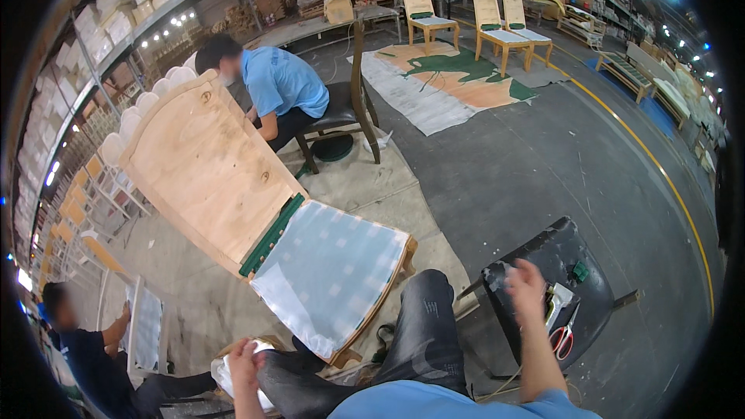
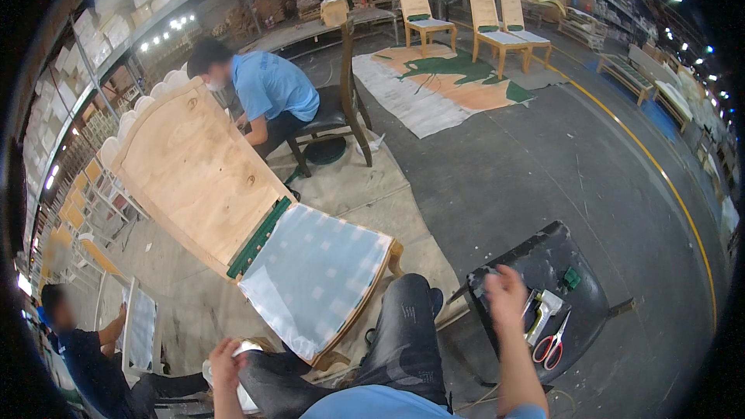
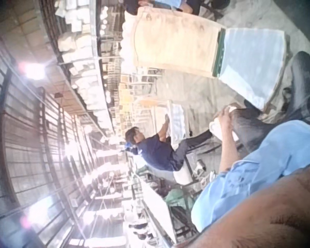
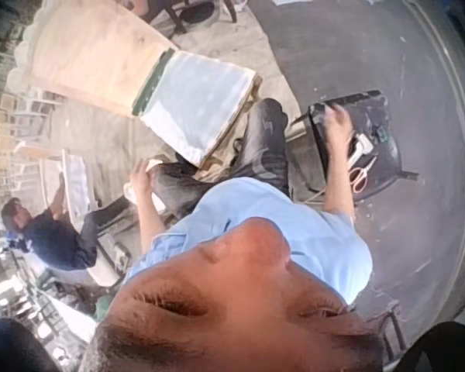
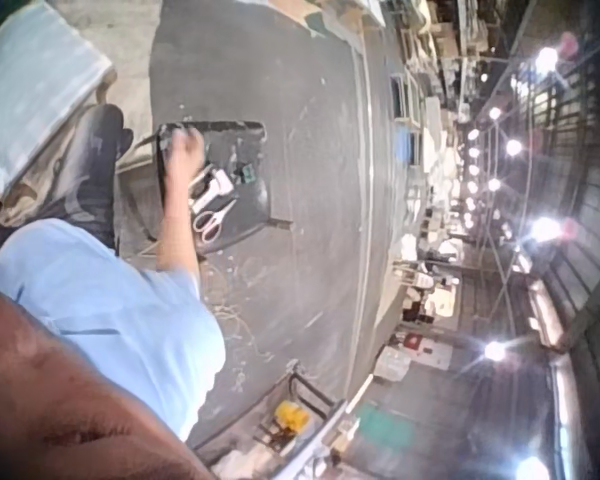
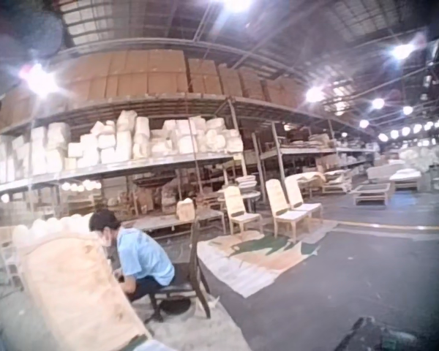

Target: The person weaves green straps into a wooden chair seat frame, then staples them in place. They cover the woven seat with a white fabric sheet and staple it to the underside of the chair. Finally, they lift the chair and place it upright next to other finished chairs.

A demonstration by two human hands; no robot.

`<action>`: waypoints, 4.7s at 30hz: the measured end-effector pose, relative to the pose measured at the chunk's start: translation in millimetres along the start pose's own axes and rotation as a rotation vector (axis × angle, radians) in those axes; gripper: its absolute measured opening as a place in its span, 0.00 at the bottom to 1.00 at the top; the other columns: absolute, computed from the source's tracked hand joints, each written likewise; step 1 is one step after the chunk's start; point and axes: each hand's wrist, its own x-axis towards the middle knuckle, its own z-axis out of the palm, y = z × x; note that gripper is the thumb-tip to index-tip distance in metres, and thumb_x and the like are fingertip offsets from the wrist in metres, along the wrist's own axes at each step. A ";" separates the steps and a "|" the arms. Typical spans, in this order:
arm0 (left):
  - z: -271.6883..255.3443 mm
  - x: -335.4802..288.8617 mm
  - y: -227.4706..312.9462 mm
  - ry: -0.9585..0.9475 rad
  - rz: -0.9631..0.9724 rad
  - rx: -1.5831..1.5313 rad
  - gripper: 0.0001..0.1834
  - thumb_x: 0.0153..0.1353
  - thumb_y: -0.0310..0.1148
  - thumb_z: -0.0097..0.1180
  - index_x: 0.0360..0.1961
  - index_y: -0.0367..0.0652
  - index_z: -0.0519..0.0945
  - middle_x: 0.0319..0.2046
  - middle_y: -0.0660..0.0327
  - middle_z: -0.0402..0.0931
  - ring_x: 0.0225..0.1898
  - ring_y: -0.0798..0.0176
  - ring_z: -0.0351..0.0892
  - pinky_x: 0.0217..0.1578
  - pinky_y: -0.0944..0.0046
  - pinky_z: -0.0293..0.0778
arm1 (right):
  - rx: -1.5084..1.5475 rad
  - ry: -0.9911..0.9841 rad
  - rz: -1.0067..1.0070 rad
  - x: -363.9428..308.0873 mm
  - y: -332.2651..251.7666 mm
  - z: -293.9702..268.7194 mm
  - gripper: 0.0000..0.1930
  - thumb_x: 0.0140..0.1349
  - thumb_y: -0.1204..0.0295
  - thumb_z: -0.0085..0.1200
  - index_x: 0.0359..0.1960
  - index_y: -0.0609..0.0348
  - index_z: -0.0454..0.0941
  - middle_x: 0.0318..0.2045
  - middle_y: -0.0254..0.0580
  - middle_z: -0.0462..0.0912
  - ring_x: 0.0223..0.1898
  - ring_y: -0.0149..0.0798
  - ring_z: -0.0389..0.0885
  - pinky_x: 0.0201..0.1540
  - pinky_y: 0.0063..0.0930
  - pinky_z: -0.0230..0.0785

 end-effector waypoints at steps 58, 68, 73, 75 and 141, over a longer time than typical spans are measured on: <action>375.4 7.3 696.3 -0.214 0.613 -0.776 0.32 0.70 0.51 0.47 0.67 0.40 0.71 0.64 0.54 0.73 0.67 0.50 0.71 0.65 0.48 0.70 | 1.175 0.405 0.659 226.1 -128.0 40.7 0.46 0.68 0.27 0.32 0.68 0.54 0.72 0.68 0.48 0.73 0.70 0.57 0.67 0.73 0.61 0.53; 508.4 -34.9 719.4 -0.271 0.646 -0.815 0.43 0.65 0.56 0.44 0.76 0.40 0.62 0.75 0.46 0.60 0.75 0.39 0.57 0.74 0.39 0.56 | 1.162 0.543 0.234 370.4 -263.1 -56.2 0.45 0.69 0.29 0.37 0.65 0.58 0.74 0.63 0.48 0.78 0.65 0.54 0.73 0.69 0.54 0.61; 569.3 93.6 723.5 -0.468 0.495 -1.043 0.31 0.70 0.51 0.47 0.64 0.41 0.74 0.64 0.54 0.74 0.65 0.51 0.73 0.64 0.46 0.70 | 1.036 0.668 0.194 460.6 -349.2 -72.7 0.48 0.63 0.25 0.44 0.56 0.65 0.79 0.52 0.48 0.84 0.56 0.50 0.79 0.64 0.48 0.68; 625.8 117.0 738.6 -0.595 0.452 -1.006 0.30 0.70 0.51 0.46 0.64 0.41 0.75 0.63 0.54 0.76 0.64 0.50 0.74 0.63 0.46 0.71 | 1.028 0.754 0.218 482.0 -368.9 -76.2 0.48 0.62 0.25 0.45 0.55 0.64 0.80 0.51 0.48 0.84 0.55 0.50 0.80 0.62 0.48 0.69; 2215.7 710.7 1226.8 -0.874 0.177 -0.354 0.33 0.71 0.54 0.47 0.67 0.41 0.72 0.66 0.54 0.73 0.67 0.51 0.72 0.66 0.43 0.68 | 0.391 0.889 0.683 2085.3 -433.7 193.4 0.52 0.66 0.27 0.43 0.65 0.73 0.74 0.64 0.56 0.76 0.65 0.52 0.73 0.68 0.40 0.62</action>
